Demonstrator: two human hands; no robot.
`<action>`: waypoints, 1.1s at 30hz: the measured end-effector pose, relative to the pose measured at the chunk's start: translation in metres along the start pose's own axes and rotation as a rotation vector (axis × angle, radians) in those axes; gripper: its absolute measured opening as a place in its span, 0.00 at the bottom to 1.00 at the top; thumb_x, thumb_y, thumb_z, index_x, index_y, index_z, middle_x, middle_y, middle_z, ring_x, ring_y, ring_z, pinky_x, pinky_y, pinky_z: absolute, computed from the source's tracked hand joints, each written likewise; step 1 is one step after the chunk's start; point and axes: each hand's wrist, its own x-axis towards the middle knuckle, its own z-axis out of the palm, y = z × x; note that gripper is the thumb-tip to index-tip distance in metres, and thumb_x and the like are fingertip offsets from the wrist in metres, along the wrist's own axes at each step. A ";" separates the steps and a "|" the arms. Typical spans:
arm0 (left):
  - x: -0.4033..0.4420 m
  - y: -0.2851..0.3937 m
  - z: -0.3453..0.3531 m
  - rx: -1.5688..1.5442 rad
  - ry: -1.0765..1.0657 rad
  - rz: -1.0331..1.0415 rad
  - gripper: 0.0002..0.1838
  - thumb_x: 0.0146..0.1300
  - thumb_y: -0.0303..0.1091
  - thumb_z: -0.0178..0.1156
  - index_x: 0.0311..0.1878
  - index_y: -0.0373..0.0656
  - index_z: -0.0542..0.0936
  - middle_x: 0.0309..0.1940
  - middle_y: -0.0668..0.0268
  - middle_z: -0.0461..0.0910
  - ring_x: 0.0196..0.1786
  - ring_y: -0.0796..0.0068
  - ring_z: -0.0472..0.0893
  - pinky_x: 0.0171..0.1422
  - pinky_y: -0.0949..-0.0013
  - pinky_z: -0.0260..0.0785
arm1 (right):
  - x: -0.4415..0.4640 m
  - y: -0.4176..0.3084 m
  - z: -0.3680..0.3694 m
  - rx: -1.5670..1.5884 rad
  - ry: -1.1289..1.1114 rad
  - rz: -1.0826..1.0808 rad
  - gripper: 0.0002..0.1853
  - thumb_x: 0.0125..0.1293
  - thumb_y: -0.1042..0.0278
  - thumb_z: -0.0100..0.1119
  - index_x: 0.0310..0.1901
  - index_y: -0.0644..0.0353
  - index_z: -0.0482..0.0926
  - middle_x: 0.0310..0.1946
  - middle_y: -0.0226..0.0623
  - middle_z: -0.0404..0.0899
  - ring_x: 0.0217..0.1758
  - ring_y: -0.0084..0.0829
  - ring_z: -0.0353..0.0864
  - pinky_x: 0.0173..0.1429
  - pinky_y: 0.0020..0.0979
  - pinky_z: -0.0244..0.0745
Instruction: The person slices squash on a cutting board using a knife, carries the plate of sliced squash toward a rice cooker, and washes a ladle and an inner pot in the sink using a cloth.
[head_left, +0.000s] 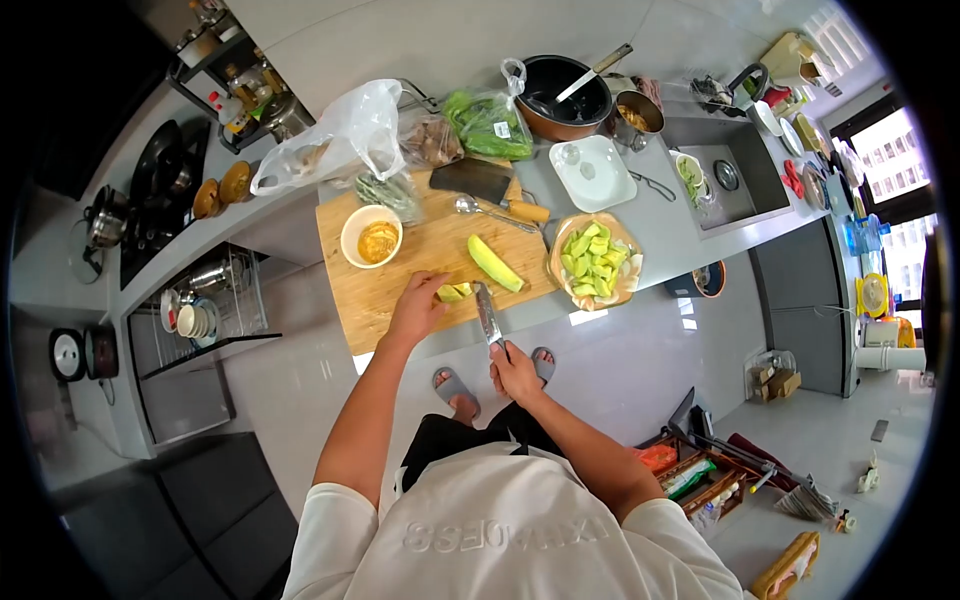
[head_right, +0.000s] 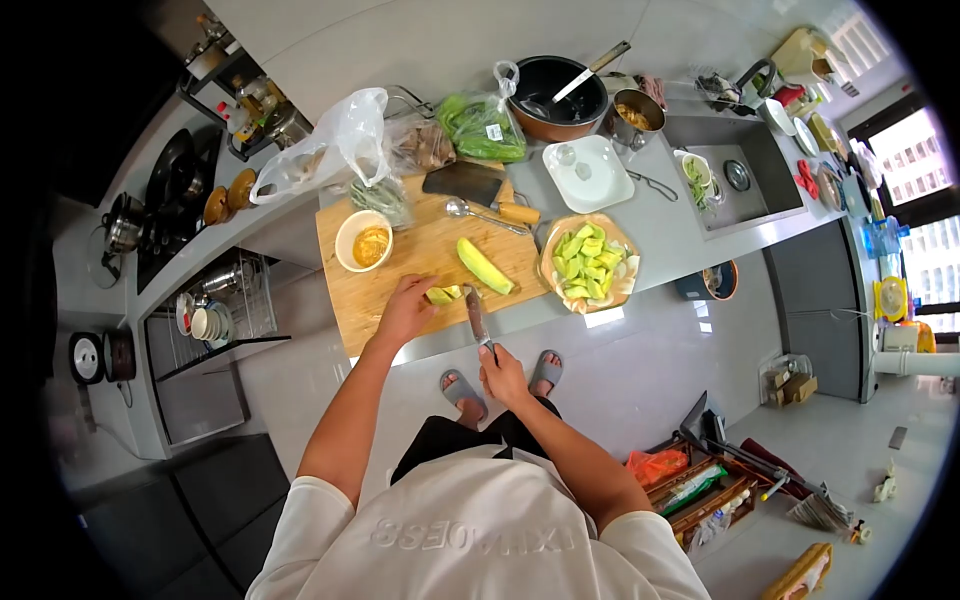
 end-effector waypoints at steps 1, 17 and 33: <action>0.004 0.001 -0.001 -0.002 -0.010 0.004 0.30 0.61 0.23 0.68 0.69 0.47 0.81 0.60 0.54 0.76 0.57 0.56 0.81 0.62 0.60 0.76 | 0.003 -0.002 0.008 0.015 0.006 0.015 0.22 0.83 0.50 0.53 0.37 0.62 0.72 0.21 0.34 0.78 0.15 0.26 0.76 0.20 0.32 0.69; 0.039 0.027 0.046 0.009 0.028 0.097 0.24 0.64 0.26 0.71 0.65 0.49 0.84 0.50 0.54 0.80 0.46 0.54 0.82 0.53 0.58 0.77 | -0.002 -0.025 0.009 0.030 0.122 -0.118 0.21 0.83 0.51 0.52 0.37 0.61 0.69 0.21 0.34 0.77 0.15 0.25 0.75 0.20 0.31 0.68; 0.157 0.192 0.238 0.098 -0.041 0.215 0.22 0.65 0.27 0.69 0.63 0.47 0.84 0.52 0.50 0.79 0.53 0.46 0.81 0.61 0.52 0.75 | -0.005 -0.069 -0.244 -0.239 0.426 -0.015 0.20 0.80 0.53 0.57 0.38 0.66 0.75 0.20 0.40 0.80 0.16 0.32 0.81 0.24 0.34 0.77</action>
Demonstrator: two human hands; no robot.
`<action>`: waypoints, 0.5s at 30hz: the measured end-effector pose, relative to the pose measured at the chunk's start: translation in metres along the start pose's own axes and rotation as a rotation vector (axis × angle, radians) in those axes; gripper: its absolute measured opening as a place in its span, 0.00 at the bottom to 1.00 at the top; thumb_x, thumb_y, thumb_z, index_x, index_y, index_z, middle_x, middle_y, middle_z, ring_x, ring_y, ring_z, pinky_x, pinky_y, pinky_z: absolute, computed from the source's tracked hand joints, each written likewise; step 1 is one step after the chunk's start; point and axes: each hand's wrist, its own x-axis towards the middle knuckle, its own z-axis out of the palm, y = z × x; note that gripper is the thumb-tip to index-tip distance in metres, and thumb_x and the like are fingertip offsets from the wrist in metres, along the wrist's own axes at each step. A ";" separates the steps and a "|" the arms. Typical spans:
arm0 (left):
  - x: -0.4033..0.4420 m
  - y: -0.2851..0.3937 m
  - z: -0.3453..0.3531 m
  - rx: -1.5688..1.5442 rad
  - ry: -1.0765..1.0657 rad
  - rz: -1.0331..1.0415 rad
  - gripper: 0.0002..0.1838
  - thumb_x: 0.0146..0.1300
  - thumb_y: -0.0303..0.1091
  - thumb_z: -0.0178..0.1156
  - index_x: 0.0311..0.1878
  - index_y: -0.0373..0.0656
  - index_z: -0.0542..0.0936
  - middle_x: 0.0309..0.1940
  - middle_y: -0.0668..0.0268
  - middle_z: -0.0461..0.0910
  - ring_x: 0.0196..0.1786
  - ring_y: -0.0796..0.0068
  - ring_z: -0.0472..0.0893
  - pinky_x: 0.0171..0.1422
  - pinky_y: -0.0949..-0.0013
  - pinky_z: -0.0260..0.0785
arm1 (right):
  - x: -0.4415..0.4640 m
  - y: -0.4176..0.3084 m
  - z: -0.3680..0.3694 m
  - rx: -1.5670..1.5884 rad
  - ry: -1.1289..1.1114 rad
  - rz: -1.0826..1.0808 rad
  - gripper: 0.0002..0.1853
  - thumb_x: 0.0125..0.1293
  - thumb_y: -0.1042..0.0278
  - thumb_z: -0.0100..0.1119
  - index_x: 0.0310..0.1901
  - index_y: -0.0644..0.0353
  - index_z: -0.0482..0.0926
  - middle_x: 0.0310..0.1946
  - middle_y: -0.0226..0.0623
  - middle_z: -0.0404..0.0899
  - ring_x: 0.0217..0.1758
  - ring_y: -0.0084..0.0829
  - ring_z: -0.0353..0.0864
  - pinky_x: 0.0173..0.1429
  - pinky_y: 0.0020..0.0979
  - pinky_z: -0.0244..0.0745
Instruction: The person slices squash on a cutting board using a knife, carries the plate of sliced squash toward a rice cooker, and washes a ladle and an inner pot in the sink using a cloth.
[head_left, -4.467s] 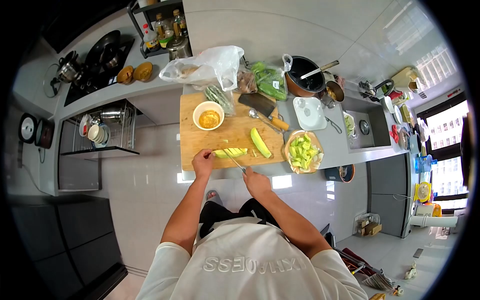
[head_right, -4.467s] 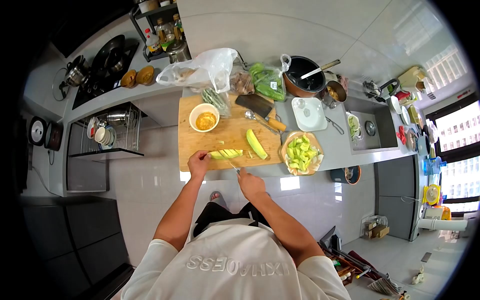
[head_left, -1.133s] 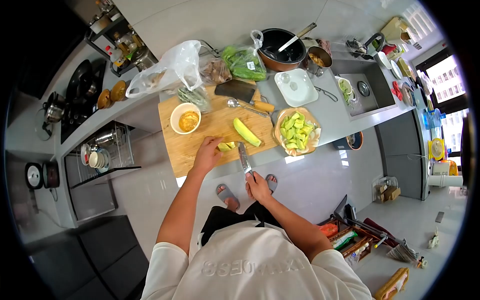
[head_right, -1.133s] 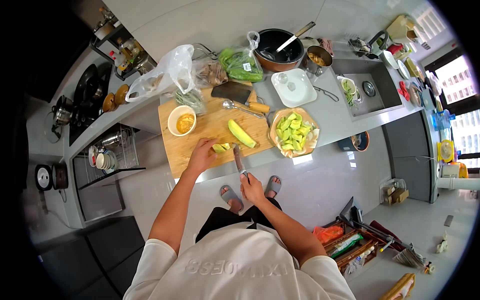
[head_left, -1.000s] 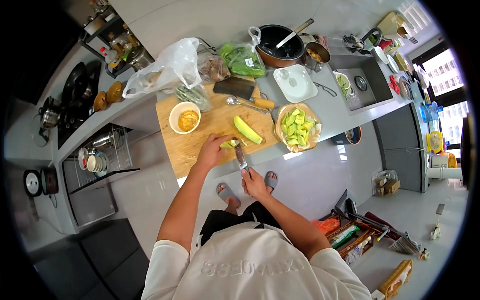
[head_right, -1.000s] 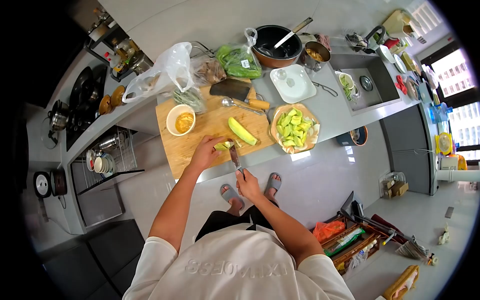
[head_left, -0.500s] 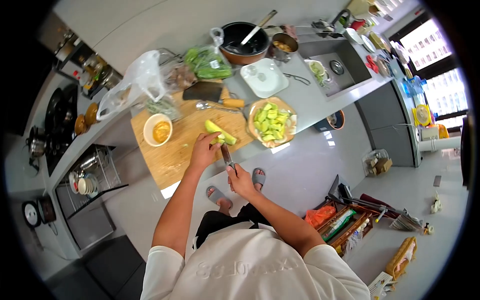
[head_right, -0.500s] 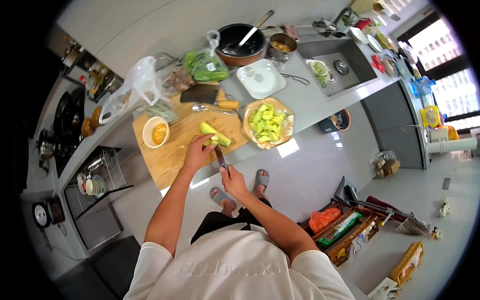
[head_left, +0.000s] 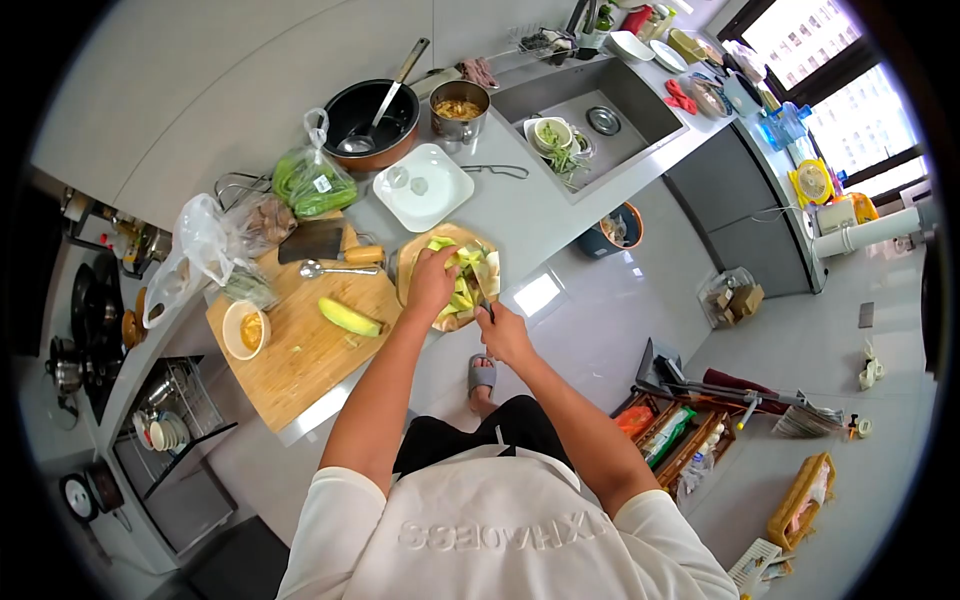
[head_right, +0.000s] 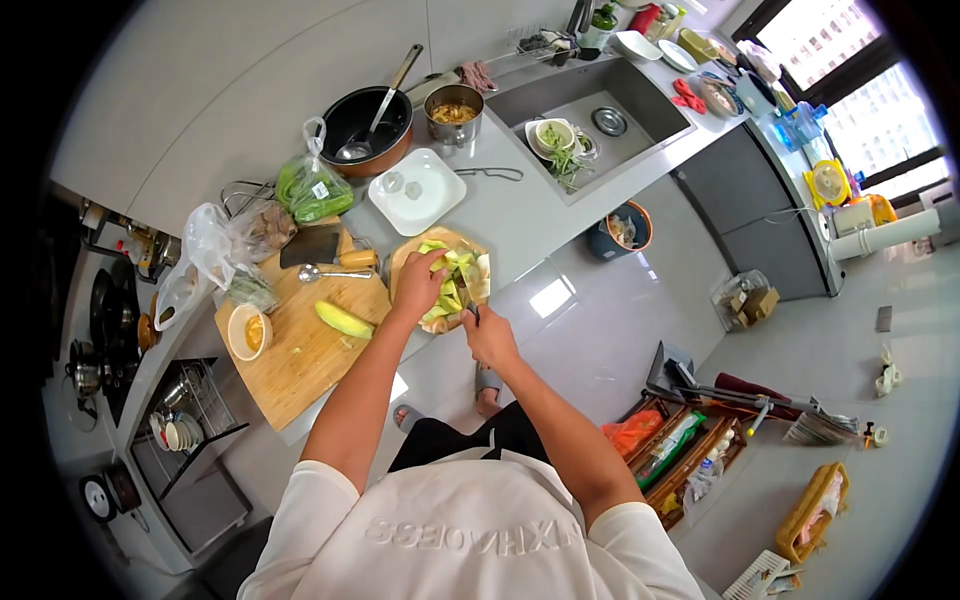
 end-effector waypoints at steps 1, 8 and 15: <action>0.001 0.002 0.001 0.006 0.004 -0.007 0.22 0.65 0.27 0.69 0.63 0.47 0.84 0.52 0.50 0.79 0.53 0.46 0.81 0.61 0.52 0.75 | 0.003 -0.002 -0.003 0.022 -0.009 0.058 0.20 0.79 0.53 0.57 0.39 0.67 0.75 0.20 0.40 0.80 0.16 0.33 0.81 0.23 0.34 0.77; -0.041 -0.036 -0.041 -0.043 0.172 0.039 0.20 0.66 0.24 0.67 0.62 0.42 0.84 0.51 0.53 0.81 0.37 0.61 0.84 0.46 0.62 0.78 | 0.011 0.035 0.021 0.034 0.122 -0.124 0.21 0.79 0.49 0.55 0.42 0.64 0.75 0.23 0.51 0.81 0.22 0.49 0.84 0.33 0.49 0.78; -0.106 -0.131 -0.128 0.187 0.453 -0.240 0.18 0.65 0.25 0.66 0.58 0.44 0.85 0.50 0.54 0.81 0.45 0.52 0.85 0.54 0.56 0.78 | -0.033 0.008 0.093 -0.127 -0.177 -0.163 0.23 0.78 0.47 0.56 0.40 0.64 0.75 0.25 0.55 0.82 0.34 0.63 0.84 0.40 0.55 0.76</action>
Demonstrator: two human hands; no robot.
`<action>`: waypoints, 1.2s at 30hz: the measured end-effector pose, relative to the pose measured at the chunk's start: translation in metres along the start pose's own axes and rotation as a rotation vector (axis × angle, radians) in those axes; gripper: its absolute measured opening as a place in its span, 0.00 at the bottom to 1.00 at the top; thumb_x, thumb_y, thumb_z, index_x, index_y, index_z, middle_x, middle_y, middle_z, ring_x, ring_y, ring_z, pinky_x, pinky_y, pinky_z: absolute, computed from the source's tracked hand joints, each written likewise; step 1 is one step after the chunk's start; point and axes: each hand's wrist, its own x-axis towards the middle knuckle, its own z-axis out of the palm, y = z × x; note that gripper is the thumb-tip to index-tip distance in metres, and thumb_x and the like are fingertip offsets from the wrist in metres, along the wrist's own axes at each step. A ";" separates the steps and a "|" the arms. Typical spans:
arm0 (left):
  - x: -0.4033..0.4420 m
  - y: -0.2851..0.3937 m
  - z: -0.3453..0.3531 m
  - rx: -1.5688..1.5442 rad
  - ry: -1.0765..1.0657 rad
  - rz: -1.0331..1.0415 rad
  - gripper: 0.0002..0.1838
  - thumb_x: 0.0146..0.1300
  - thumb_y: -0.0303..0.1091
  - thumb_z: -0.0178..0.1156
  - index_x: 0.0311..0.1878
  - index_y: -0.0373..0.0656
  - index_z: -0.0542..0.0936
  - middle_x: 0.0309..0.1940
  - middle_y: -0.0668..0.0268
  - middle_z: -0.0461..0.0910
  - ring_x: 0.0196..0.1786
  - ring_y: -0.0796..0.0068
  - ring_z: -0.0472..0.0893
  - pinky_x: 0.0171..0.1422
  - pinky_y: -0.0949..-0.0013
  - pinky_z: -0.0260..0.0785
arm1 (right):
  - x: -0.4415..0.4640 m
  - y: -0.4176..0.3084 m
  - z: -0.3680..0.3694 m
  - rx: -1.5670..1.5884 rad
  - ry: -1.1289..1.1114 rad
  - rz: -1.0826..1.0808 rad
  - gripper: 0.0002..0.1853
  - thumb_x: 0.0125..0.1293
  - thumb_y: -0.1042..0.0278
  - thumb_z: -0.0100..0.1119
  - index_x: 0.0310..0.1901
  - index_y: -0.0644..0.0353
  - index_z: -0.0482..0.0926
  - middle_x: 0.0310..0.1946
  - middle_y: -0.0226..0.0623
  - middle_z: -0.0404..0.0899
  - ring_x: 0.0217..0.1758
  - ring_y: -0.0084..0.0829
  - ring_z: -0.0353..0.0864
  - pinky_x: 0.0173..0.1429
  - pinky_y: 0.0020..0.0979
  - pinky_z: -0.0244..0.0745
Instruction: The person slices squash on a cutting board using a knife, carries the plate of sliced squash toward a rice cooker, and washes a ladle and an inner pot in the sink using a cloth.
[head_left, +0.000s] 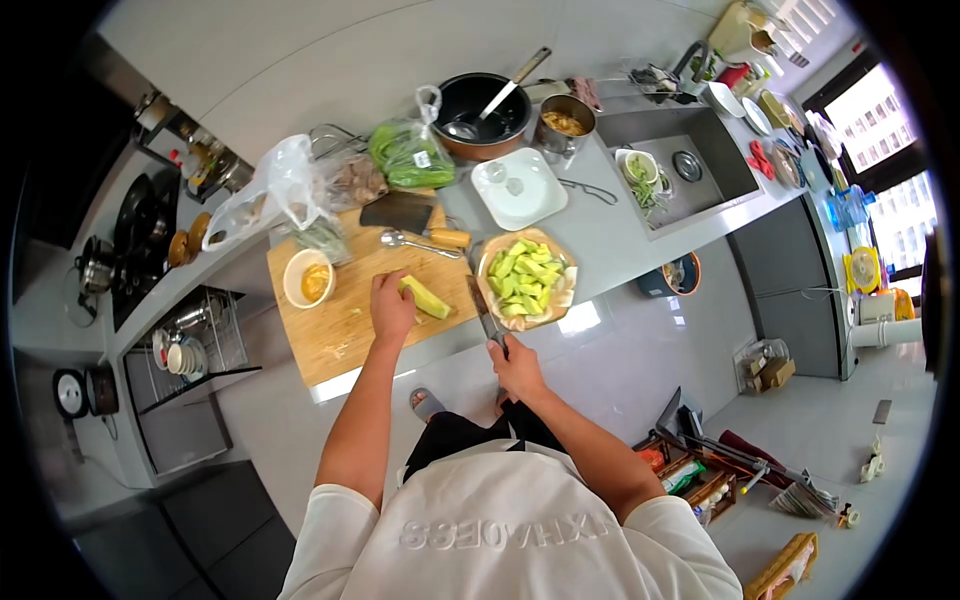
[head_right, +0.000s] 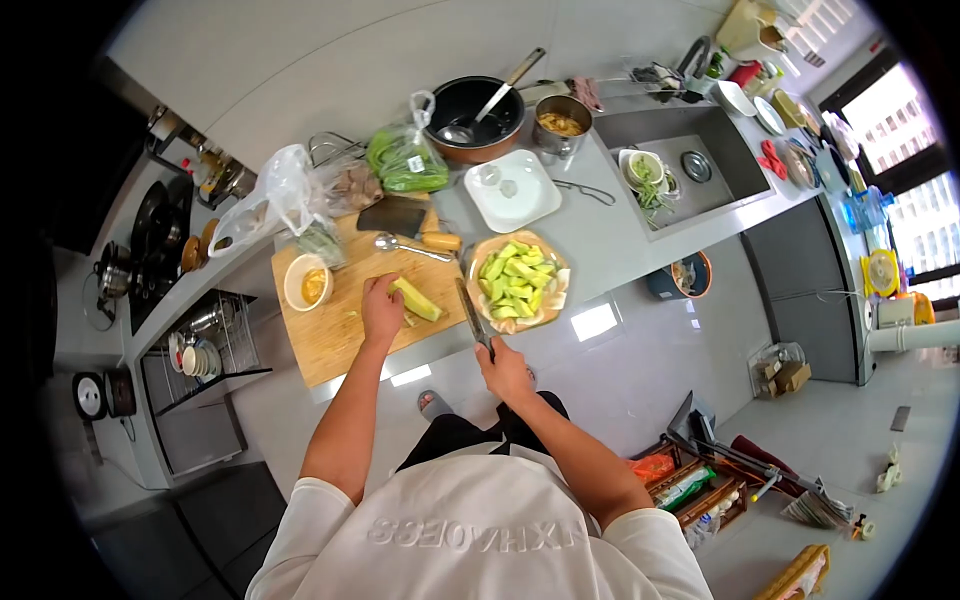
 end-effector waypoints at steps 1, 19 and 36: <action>0.003 -0.015 -0.004 0.044 0.042 0.047 0.19 0.65 0.26 0.67 0.60 0.44 0.84 0.50 0.54 0.81 0.45 0.50 0.85 0.54 0.55 0.78 | -0.001 -0.001 0.012 0.017 -0.035 -0.002 0.24 0.77 0.46 0.56 0.41 0.65 0.75 0.27 0.58 0.83 0.35 0.65 0.84 0.43 0.57 0.77; -0.007 -0.110 -0.029 -0.514 -0.017 -0.324 0.09 0.64 0.24 0.69 0.47 0.39 0.85 0.34 0.66 0.86 0.37 0.77 0.84 0.44 0.70 0.78 | -0.019 -0.027 0.078 -0.182 0.035 -0.053 0.22 0.78 0.47 0.56 0.40 0.64 0.75 0.30 0.64 0.83 0.39 0.69 0.83 0.46 0.62 0.75; -0.066 -0.138 -0.088 -0.449 0.196 -0.304 0.08 0.65 0.21 0.66 0.47 0.37 0.85 0.35 0.64 0.88 0.37 0.75 0.85 0.47 0.70 0.79 | -0.025 -0.063 0.080 -0.677 0.011 -0.456 0.17 0.78 0.50 0.57 0.46 0.58 0.73 0.30 0.52 0.86 0.35 0.58 0.87 0.39 0.56 0.81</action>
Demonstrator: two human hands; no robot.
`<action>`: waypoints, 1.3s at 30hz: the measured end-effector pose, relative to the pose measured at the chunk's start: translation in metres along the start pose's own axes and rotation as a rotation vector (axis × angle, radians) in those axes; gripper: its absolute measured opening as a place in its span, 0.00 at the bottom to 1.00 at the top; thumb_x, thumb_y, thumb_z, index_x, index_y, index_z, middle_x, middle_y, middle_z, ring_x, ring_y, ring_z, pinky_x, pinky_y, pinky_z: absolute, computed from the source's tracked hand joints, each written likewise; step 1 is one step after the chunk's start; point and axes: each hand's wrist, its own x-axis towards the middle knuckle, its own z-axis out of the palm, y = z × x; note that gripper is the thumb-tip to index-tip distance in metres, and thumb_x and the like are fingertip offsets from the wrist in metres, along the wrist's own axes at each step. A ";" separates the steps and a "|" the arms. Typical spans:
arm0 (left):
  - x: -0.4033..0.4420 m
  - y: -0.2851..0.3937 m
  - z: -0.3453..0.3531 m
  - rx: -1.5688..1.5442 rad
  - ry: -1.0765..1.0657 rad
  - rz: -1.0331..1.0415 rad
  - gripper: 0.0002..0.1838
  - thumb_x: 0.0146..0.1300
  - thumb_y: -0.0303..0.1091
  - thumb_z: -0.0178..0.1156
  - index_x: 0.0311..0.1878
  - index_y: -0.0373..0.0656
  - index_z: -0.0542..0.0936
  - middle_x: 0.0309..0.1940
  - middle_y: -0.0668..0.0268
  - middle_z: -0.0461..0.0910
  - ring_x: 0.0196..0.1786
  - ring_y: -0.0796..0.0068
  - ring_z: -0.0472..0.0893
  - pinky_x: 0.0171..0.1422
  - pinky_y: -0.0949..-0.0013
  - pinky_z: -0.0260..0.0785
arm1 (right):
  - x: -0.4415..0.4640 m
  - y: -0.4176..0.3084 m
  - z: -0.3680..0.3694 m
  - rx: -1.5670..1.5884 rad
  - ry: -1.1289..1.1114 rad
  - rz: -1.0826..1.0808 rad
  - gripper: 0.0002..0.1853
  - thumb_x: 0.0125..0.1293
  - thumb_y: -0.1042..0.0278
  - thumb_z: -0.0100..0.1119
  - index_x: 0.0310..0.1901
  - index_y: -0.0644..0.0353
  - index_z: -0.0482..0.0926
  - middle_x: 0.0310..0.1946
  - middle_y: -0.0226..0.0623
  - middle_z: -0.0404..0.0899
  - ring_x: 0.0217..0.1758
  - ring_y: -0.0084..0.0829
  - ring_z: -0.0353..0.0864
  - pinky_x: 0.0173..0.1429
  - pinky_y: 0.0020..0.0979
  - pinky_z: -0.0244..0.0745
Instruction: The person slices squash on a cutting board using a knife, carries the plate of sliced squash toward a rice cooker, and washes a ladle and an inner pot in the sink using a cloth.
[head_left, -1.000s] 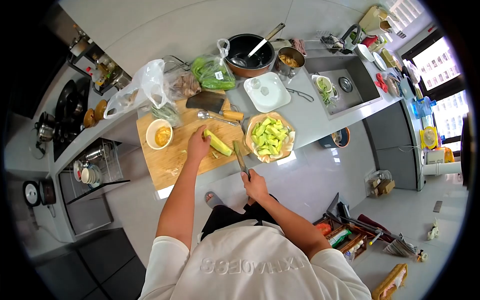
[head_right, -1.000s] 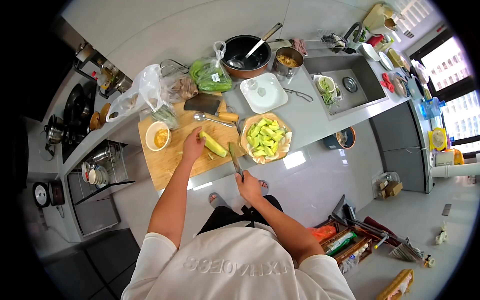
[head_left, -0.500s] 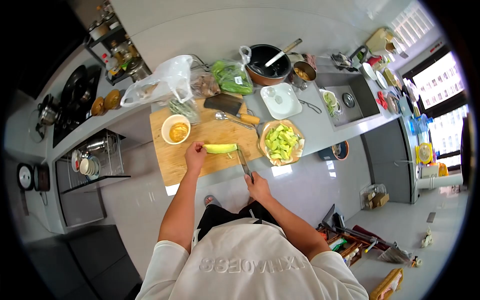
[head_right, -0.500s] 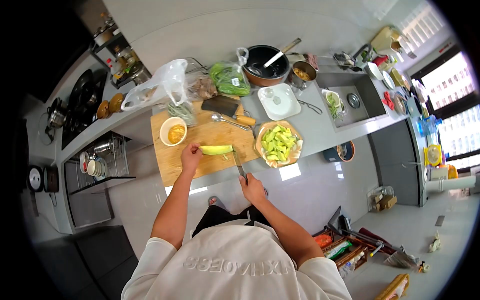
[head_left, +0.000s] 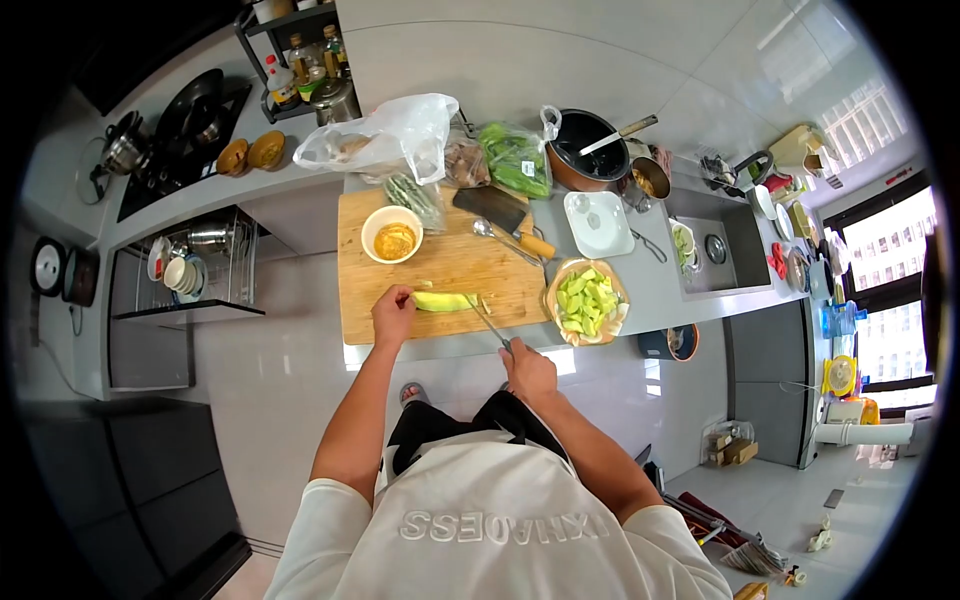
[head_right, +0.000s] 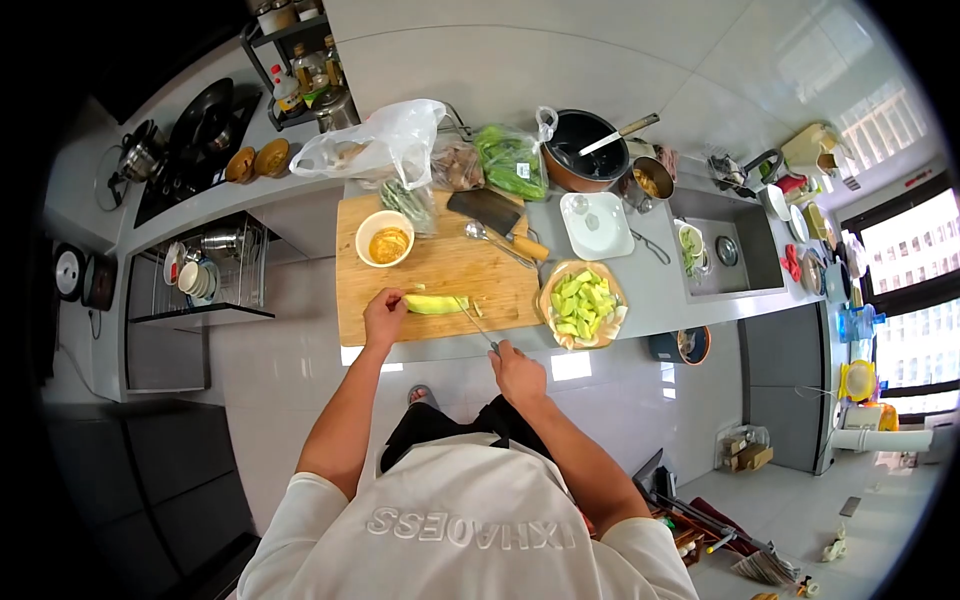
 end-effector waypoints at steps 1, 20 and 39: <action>0.002 0.000 0.000 0.022 -0.015 0.005 0.09 0.65 0.21 0.66 0.48 0.38 0.85 0.35 0.63 0.88 0.38 0.75 0.85 0.47 0.70 0.79 | 0.003 -0.001 -0.001 -0.048 0.022 -0.028 0.16 0.78 0.51 0.57 0.46 0.58 0.73 0.31 0.51 0.86 0.34 0.57 0.87 0.38 0.55 0.82; 0.004 0.004 0.000 0.122 -0.019 0.006 0.08 0.65 0.23 0.68 0.47 0.38 0.86 0.36 0.59 0.89 0.39 0.70 0.88 0.48 0.68 0.81 | 0.035 0.007 0.019 -0.058 -0.171 0.024 0.18 0.80 0.50 0.51 0.49 0.59 0.72 0.33 0.54 0.87 0.36 0.61 0.87 0.43 0.59 0.82; 0.001 0.014 -0.005 0.129 -0.039 -0.025 0.08 0.65 0.23 0.68 0.47 0.37 0.87 0.37 0.58 0.90 0.40 0.70 0.89 0.48 0.68 0.81 | 0.034 -0.019 0.008 -0.064 -0.270 0.050 0.19 0.81 0.49 0.48 0.50 0.59 0.72 0.37 0.53 0.89 0.41 0.60 0.88 0.47 0.56 0.83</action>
